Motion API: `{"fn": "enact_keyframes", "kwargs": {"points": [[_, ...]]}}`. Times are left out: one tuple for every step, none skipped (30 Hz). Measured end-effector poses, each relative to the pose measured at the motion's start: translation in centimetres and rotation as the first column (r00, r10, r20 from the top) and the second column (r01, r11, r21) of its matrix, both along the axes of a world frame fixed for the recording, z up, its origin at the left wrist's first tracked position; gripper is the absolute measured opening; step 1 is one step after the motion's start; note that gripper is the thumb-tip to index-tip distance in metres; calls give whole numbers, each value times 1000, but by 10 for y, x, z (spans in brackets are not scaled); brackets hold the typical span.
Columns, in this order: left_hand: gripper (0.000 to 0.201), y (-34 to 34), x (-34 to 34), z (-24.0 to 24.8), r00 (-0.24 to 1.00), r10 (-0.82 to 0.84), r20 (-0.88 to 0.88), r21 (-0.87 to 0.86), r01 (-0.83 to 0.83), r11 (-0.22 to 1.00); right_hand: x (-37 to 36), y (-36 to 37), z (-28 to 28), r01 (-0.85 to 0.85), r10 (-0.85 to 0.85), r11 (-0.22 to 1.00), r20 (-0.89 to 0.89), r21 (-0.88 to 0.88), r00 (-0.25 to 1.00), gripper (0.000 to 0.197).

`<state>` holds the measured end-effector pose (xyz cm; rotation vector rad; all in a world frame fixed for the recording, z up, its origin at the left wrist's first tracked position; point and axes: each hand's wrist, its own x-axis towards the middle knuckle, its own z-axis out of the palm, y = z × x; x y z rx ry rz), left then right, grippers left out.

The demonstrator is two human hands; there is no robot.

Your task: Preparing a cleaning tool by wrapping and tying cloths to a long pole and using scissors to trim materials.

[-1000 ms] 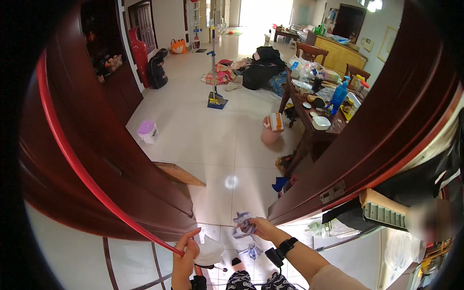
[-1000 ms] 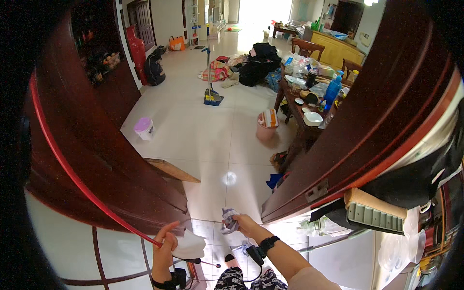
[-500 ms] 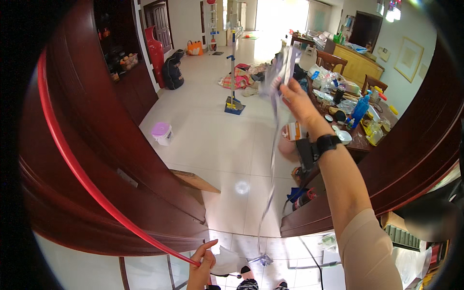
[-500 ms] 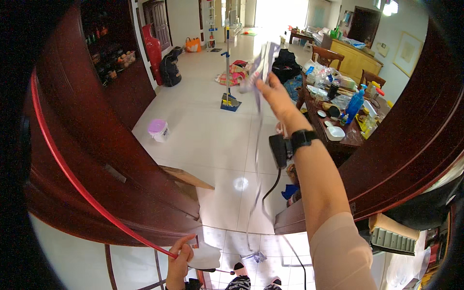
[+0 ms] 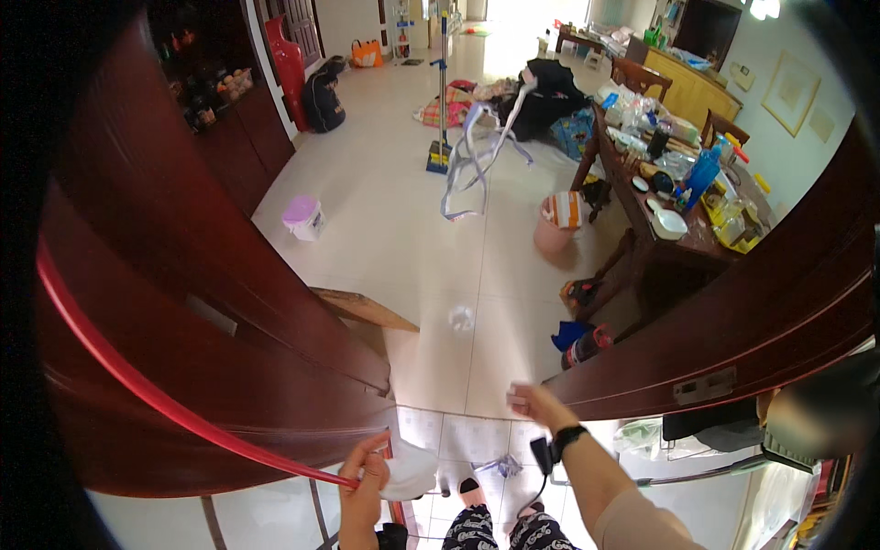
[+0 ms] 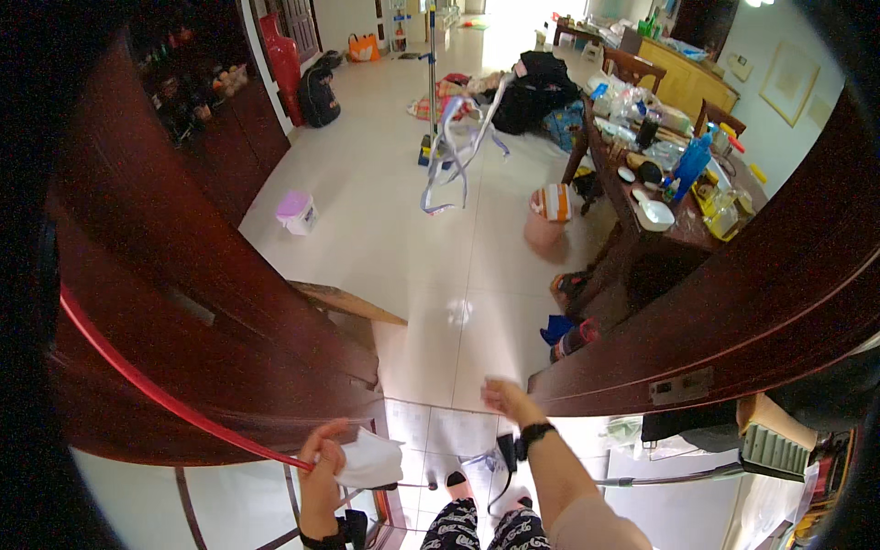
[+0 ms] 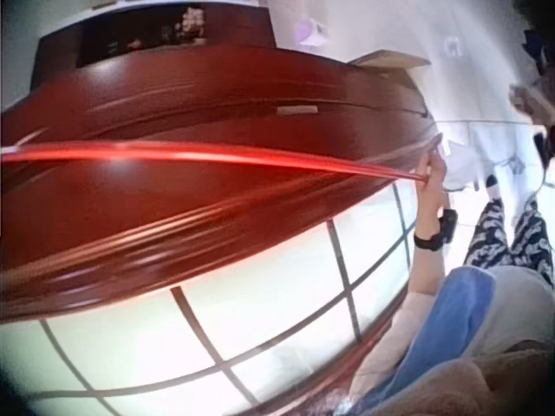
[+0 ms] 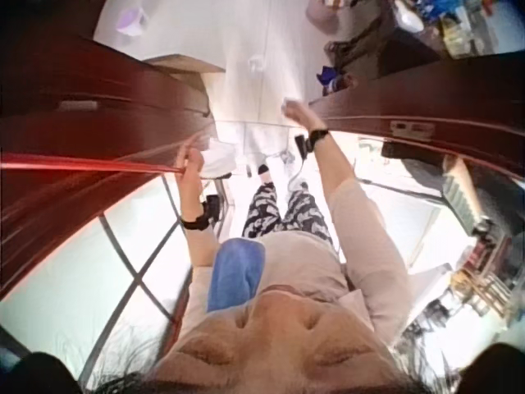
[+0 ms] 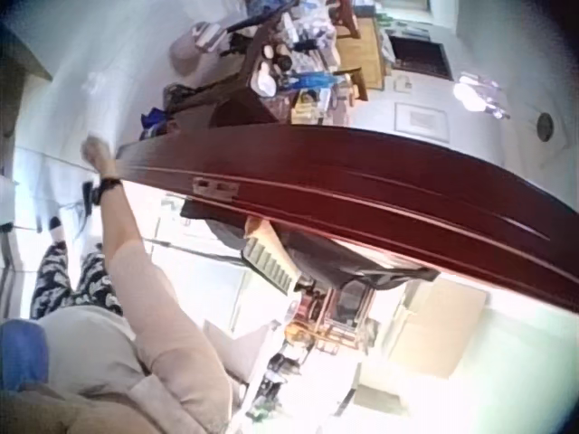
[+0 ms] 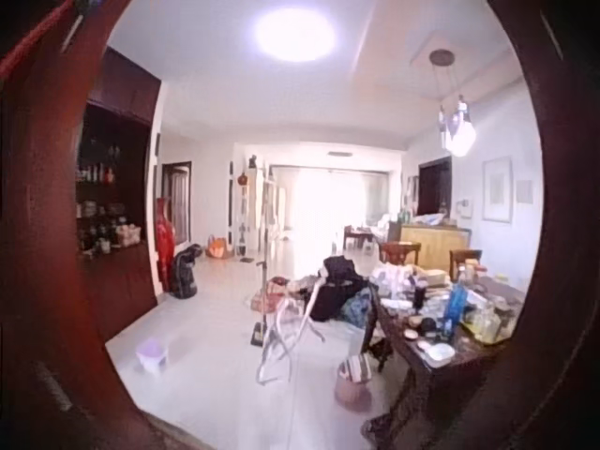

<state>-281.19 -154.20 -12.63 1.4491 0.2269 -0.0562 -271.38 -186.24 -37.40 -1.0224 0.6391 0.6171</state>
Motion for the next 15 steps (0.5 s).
{"fn": "enact_keyframes", "kwargs": {"points": [[31,3,1,0,1000,8,-30,20,-8,1000,-35,16,-18,-13,12,1000,-149,-9,989,23],[30,3,2,1,997,80,-16,31,-80,996,-63,25,-32,-34,27,999,-243,-23,970,22],[30,5,2,0,989,149,2,43,-148,988,-90,30,-45,-28,13,999,-308,-44,951,22],[31,14,-1,-18,982,180,63,32,-182,983,-111,35,-58,-49,22,997,-354,-66,935,23],[37,14,0,-15,980,184,77,71,-189,979,-128,34,-68,-66,22,993,-402,-96,915,25],[37,16,-3,-21,973,193,127,71,-203,977,-142,28,-79,-61,15,994,-426,-93,905,25],[37,17,-4,-28,964,199,178,70,-214,974,-156,23,-86,-62,10,992,-420,-110,907,25],[37,14,-8,-29,950,234,206,81,-254,964,-169,19,-95,-64,5,990,-415,-129,910,25],[37,10,-11,-30,936,265,232,87,-291,953,-178,11,-101,-55,-26,983,-424,-176,905,27],[38,17,-18,-31,922,258,289,129,-305,944,-183,13,-105,-60,-22,982,-422,-180,906,27],[39,34,-32,-34,895,335,294,183,-397,899,-187,15,-110,-65,-19,981,-420,-183,908,27],[38,38,-42,-34,848,391,358,274,-496,824,-193,12,-119,-70,-8,983,-426,-168,905,28],[41,31,-41,-26,864,405,299,215,-474,854,-201,2,-139,-72,-18,979,-436,-190,900,28],[40,11,-37,-34,631,666,398,128,-757,641,-207,-7,-161,-73,-22,979,-453,-191,891,29],[36,-9,-29,-13,703,418,575,569,-711,413,-213,-22,-182,-69,-38,976,-474,-207,880,29]]}}
